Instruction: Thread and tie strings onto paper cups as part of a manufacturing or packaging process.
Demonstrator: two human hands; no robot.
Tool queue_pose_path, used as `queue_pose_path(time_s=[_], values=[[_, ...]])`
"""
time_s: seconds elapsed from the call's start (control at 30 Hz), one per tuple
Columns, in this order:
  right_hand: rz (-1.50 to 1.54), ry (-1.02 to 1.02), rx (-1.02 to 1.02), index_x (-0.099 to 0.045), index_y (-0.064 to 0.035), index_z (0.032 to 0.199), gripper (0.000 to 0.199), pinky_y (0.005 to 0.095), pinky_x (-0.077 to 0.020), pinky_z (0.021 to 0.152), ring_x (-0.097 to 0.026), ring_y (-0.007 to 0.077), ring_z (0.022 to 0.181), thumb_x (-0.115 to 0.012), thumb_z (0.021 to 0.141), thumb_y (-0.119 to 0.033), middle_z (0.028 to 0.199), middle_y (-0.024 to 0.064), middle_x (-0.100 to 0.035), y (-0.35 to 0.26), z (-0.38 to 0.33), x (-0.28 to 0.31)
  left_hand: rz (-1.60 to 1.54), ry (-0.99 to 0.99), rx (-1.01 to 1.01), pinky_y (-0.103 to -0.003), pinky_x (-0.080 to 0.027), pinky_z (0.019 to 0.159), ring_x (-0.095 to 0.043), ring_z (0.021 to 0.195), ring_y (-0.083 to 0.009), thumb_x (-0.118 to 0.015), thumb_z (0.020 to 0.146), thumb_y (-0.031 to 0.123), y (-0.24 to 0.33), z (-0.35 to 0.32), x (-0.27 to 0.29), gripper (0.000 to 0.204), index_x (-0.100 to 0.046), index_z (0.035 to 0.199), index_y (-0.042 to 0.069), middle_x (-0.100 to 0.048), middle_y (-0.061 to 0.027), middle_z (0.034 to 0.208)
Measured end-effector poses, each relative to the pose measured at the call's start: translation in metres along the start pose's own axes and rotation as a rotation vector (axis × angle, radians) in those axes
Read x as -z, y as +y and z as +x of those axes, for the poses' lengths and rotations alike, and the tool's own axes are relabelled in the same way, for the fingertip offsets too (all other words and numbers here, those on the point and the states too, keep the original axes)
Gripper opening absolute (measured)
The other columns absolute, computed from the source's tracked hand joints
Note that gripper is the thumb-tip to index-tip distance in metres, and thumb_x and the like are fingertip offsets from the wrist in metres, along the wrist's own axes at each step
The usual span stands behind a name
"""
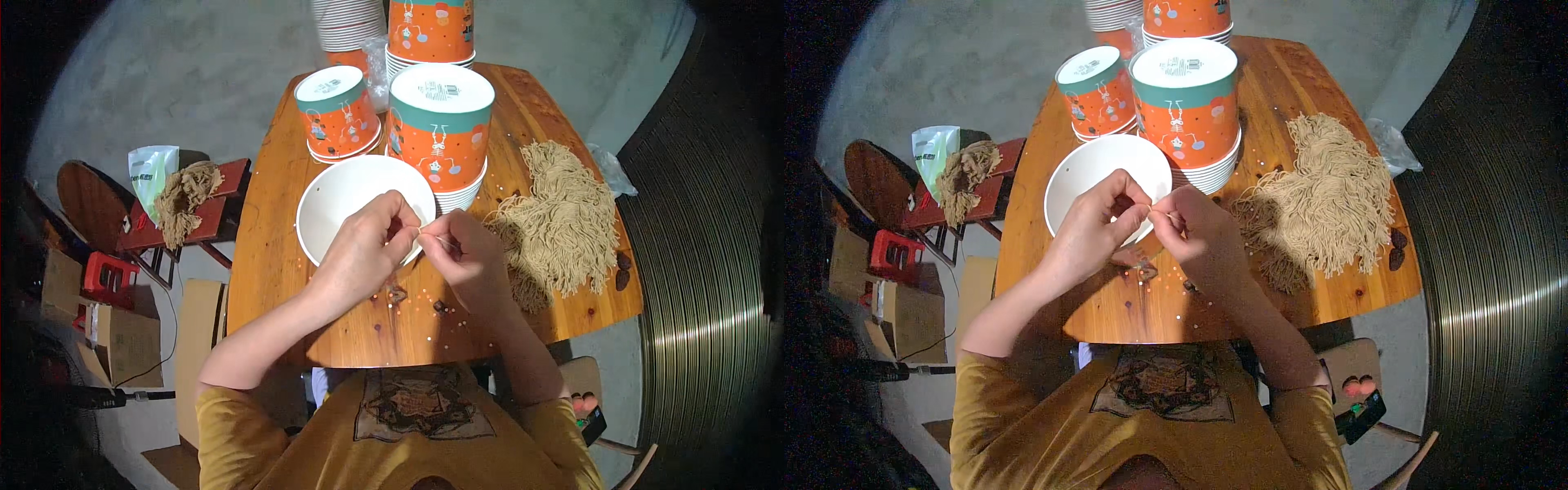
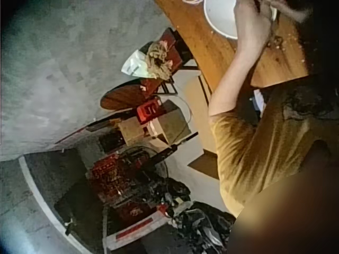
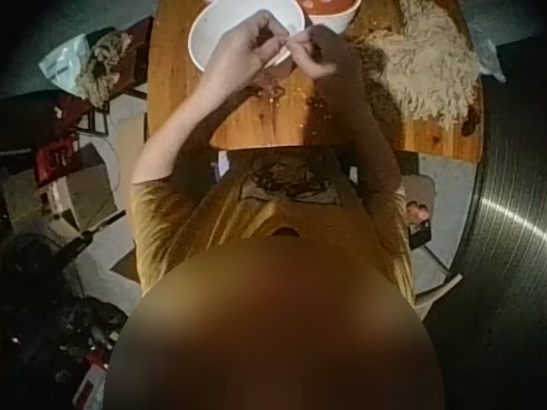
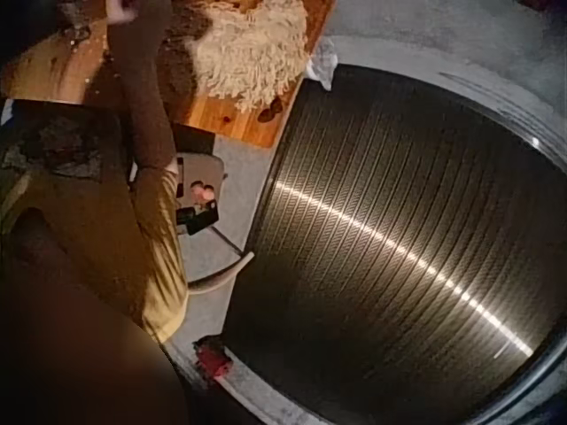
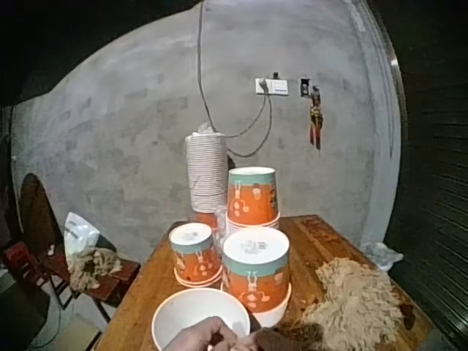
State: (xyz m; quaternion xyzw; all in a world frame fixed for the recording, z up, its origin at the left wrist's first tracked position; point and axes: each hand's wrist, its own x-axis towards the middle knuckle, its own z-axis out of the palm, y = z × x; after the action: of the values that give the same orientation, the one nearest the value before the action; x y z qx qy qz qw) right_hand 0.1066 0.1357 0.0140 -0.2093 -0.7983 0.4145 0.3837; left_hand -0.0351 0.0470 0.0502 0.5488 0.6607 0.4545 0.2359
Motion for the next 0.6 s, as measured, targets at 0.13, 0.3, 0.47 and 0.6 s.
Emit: queue_pose_path(time_s=[0.13, 0.3, 0.47, 0.6], values=[[0.005, 0.011, 0.039, -0.055, -0.0039, 0.084, 0.010, 0.0295, -0.0417, 0.052, -0.050, 0.0137, 0.056, -0.064, 0.083, -0.006, 0.065, 0.0052, -0.049, 0.005, 0.001, -0.001, -0.057, -0.005, 0.036, -0.030, -0.045, 0.062, -0.053, 0.068, -0.0132, -0.056, 0.088, 0.005, 0.000, 0.002, -0.001, 0.007, -0.051, 0.089, 0.000, -0.057, -0.0064, 0.076], [0.084, 0.043, -0.016, -0.056, -0.0050, 0.085, 0.008, 0.0274, -0.0407, 0.052, -0.048, 0.0112, 0.055, -0.063, 0.083, -0.004, 0.064, 0.0032, -0.048, 0.000, 0.000, -0.002, -0.186, -0.049, 0.048, -0.024, -0.043, 0.068, -0.048, 0.074, -0.0087, -0.058, 0.086, 0.003, -0.012, 0.009, 0.003, 0.009, -0.051, 0.092, 0.002, -0.052, -0.0011, 0.081], [0.076, 0.061, -0.024, -0.056, -0.0048, 0.086, 0.007, 0.0250, -0.0393, 0.051, -0.046, 0.0076, 0.056, -0.062, 0.083, -0.003, 0.065, 0.0010, -0.049, 0.002, 0.001, -0.004, -0.274, -0.097, 0.129, -0.022, -0.041, 0.073, -0.047, 0.079, -0.0078, -0.060, 0.082, -0.001, -0.007, 0.012, 0.006, 0.016, -0.051, 0.094, 0.004, -0.050, 0.0001, 0.084], [0.085, 0.046, -0.030, -0.056, -0.0042, 0.087, 0.006, 0.0250, -0.0395, 0.052, -0.047, 0.0072, 0.057, -0.061, 0.085, -0.003, 0.066, 0.0016, -0.050, 0.001, 0.002, -0.003, -0.398, -0.124, 0.215, -0.022, -0.042, 0.075, -0.049, 0.082, -0.0082, -0.059, 0.079, -0.004, -0.008, 0.014, 0.008, 0.020, -0.051, 0.095, 0.004, -0.052, -0.0002, 0.087]])
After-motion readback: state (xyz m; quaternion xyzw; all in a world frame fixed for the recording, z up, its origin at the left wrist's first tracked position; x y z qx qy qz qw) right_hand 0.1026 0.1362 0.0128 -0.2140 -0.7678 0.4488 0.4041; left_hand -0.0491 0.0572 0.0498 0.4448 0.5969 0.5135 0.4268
